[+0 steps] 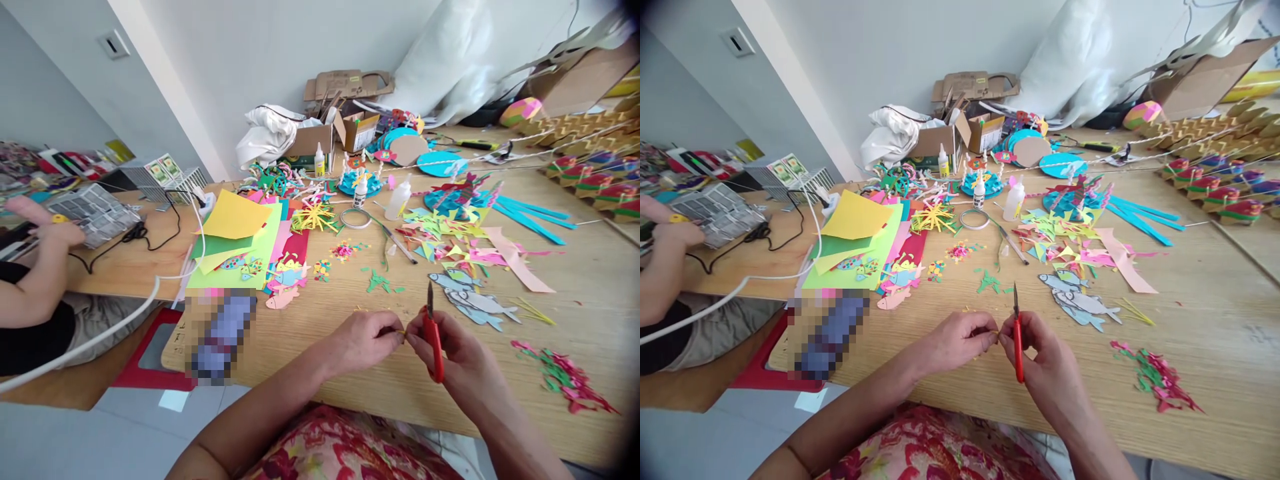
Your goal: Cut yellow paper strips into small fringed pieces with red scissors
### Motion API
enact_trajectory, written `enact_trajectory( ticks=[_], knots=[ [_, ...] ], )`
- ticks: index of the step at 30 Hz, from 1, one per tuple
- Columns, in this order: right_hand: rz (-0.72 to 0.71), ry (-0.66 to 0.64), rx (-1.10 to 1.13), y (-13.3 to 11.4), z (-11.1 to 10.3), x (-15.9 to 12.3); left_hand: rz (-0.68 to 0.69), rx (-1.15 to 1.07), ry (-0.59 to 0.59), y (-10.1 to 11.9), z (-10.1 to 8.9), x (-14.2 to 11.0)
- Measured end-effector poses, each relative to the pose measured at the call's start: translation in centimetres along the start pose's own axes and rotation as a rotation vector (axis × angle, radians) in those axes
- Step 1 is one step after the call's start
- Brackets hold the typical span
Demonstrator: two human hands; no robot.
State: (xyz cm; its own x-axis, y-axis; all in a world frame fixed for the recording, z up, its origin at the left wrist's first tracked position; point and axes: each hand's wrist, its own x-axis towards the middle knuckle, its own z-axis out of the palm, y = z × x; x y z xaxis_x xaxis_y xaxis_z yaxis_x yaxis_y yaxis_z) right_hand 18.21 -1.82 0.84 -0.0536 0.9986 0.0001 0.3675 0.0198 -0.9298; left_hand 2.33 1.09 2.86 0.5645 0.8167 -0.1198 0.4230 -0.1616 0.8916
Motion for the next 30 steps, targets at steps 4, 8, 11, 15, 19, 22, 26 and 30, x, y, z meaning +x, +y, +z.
enact_trajectory(
  ticks=[4, 8, 11, 15, 19, 22, 26, 30],
  knots=[
    [0.014, 0.029, 0.047, -0.1, 0.3, 0.0, -0.027, -0.147, 0.033, -0.4, 0.6, 0.1],
    [-0.001, 0.037, 0.015, -1.0, 0.4, -0.1, -0.032, -0.363, 0.058, -0.9, 0.6, 0.1],
    [-0.031, -0.055, -0.091, -1.6, 0.1, -0.5, -0.061, -0.489, 0.111, -0.9, 0.1, 0.2],
    [-0.055, -0.145, -0.226, -1.5, 0.1, -1.3, -0.078, -0.555, 0.166, -0.6, -0.6, 0.1],
    [-0.053, -0.176, -0.298, -1.1, 0.3, -1.8, -0.074, -0.559, 0.163, -0.3, -0.9, 0.0],
    [-0.054, -0.192, -0.322, -1.3, 0.3, -1.8, -0.07, -0.537, 0.145, -0.3, -0.9, 0.1],
    [-0.057, -0.199, -0.344, -1.5, 0.1, -1.6, -0.056, -0.491, 0.116, -0.2, -1.0, 0.1],
    [-0.064, -0.188, -0.375, -1.3, -0.1, -1.6, -0.068, -0.46, 0.083, -0.1, -1.1, 0.1]
  ],
)
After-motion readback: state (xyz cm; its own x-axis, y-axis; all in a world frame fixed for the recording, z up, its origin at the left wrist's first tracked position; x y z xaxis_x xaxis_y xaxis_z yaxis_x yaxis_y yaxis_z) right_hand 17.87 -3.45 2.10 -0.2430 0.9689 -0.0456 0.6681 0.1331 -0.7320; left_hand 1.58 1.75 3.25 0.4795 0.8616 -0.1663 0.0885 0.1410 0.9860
